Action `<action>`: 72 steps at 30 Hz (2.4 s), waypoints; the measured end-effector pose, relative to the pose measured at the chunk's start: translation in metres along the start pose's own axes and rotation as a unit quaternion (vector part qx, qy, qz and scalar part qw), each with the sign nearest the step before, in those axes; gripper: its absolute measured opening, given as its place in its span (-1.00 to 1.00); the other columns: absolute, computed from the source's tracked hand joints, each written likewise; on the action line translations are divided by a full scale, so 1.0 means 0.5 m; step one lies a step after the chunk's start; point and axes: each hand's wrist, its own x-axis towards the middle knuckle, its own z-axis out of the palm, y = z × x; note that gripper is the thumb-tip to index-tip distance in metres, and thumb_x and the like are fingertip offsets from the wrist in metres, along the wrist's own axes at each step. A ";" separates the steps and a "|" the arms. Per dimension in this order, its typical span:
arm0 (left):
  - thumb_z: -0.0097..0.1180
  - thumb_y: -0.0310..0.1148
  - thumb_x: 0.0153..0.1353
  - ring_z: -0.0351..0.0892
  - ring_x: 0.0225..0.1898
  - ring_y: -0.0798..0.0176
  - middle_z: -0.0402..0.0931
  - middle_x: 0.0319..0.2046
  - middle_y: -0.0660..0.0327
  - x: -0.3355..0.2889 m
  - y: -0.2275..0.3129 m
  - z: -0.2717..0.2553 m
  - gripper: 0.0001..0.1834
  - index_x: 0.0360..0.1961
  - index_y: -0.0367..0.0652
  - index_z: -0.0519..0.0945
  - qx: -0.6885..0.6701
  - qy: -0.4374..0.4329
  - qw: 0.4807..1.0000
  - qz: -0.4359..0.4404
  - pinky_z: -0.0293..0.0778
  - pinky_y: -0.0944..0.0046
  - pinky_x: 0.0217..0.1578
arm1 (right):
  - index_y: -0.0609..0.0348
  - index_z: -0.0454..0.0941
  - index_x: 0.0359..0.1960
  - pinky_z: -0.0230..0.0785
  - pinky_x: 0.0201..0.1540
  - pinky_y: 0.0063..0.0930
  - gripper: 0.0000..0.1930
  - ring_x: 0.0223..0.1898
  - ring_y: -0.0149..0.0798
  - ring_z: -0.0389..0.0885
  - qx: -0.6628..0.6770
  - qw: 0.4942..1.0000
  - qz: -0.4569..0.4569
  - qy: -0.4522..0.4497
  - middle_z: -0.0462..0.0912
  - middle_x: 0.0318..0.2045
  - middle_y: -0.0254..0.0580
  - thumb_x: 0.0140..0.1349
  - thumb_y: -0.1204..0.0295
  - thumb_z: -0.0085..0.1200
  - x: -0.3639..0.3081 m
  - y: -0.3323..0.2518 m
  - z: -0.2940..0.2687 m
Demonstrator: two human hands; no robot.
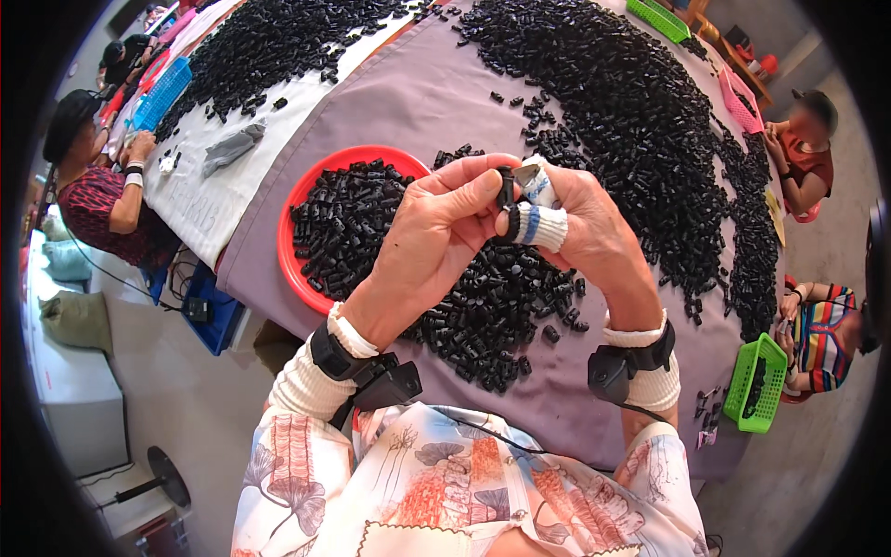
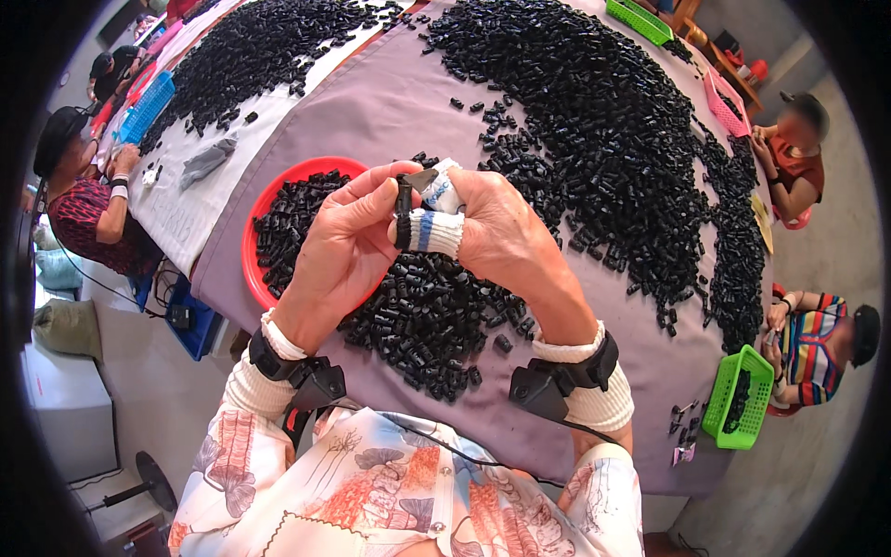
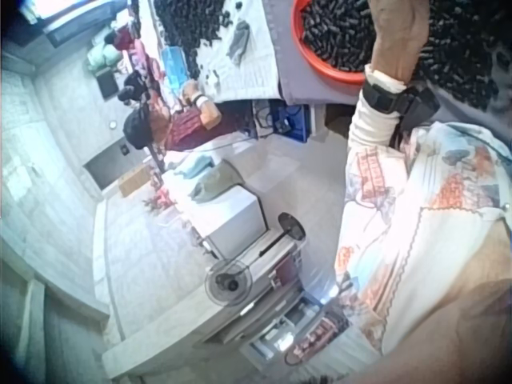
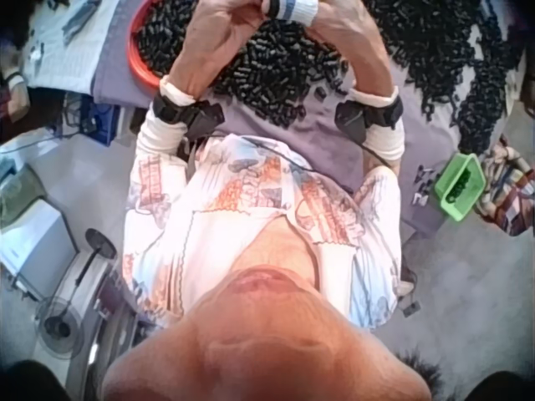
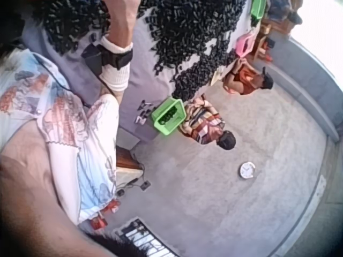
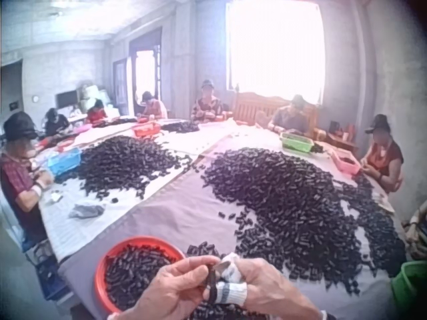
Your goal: Sorting small black plastic components for shoe manufacturing.
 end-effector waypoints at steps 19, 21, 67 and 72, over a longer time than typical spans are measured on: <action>0.00 -0.46 0.23 0.50 -0.41 0.49 0.55 -0.34 0.23 -0.004 -0.004 -0.007 -0.79 -0.14 -0.33 0.53 0.028 0.014 0.999 -0.010 0.46 0.52 -0.37 | 0.26 0.44 -0.53 0.15 -0.56 -0.50 -0.63 -0.62 -0.49 0.26 -0.061 0.997 0.012 -0.035 0.33 -0.70 -0.40 -0.02 0.17 0.23 0.000 -0.003 -0.003; 0.02 -0.46 0.22 0.50 -0.41 0.50 0.55 -0.34 0.24 -0.002 -0.006 -0.010 -0.79 -0.15 -0.33 0.53 0.035 0.012 0.999 -0.009 0.45 0.53 -0.38 | 0.27 0.43 -0.53 0.16 -0.56 -0.49 -0.63 -0.61 -0.48 0.25 -0.062 0.997 0.009 -0.034 0.33 -0.70 -0.39 -0.01 0.18 0.22 -0.002 -0.003 -0.002; 0.12 -0.47 0.10 0.51 -0.30 0.45 0.56 -0.34 0.25 -0.067 0.052 -0.204 -0.76 -0.16 -0.21 0.57 0.531 0.224 0.802 0.156 0.42 0.47 -0.24 | 0.12 0.47 -0.42 -0.01 -0.79 -0.72 -0.75 -0.81 -0.63 0.20 -0.015 0.999 0.019 0.039 0.30 -0.76 -0.51 0.15 0.19 0.07 -0.020 0.058 -0.027; 0.16 -0.46 0.08 0.51 -0.36 0.47 0.57 -0.36 0.26 -0.055 -0.013 -0.169 -0.80 -0.23 -0.26 0.59 0.573 0.120 0.807 0.081 0.44 0.45 -0.30 | 0.12 0.47 -0.37 0.03 -0.78 -0.72 -0.73 -0.80 -0.62 0.22 0.003 0.999 0.029 0.035 0.31 -0.73 -0.50 0.18 0.16 0.02 -0.018 0.056 -0.025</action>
